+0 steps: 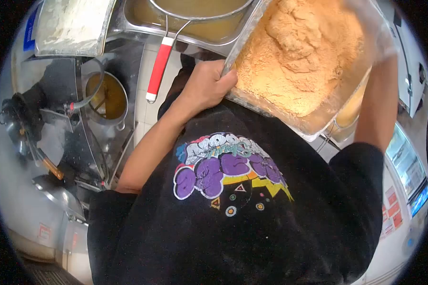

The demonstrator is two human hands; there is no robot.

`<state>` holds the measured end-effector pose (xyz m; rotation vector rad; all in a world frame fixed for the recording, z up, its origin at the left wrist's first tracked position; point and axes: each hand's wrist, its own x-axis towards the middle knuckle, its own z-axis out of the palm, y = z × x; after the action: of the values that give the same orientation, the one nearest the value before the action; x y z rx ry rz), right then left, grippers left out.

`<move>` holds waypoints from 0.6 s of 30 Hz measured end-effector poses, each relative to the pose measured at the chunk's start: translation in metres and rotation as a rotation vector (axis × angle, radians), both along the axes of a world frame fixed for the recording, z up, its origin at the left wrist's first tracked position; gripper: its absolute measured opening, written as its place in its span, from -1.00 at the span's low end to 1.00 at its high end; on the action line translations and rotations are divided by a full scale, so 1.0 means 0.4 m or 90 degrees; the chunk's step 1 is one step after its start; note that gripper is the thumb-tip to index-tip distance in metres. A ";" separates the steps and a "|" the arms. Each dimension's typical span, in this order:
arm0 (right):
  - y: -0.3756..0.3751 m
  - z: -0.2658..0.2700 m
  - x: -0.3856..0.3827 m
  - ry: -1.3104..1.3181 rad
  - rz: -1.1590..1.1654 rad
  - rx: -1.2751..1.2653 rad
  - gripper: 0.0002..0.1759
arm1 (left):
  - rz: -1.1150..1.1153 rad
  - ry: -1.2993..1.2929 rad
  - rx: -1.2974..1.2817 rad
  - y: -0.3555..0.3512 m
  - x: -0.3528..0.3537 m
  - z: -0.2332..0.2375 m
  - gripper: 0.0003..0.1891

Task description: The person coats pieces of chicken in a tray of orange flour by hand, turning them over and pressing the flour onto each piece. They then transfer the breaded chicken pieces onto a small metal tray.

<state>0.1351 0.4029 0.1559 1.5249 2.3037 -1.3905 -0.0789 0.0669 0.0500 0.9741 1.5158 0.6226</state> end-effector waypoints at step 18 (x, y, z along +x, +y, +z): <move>-0.088 -0.105 0.033 -0.055 0.138 -0.014 -0.21 | 0.033 0.028 0.080 0.022 0.008 0.018 -0.60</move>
<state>0.1482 0.3678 0.1140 1.2574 2.3114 -1.2660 -0.0759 0.0756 0.0574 1.0520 1.5603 0.7452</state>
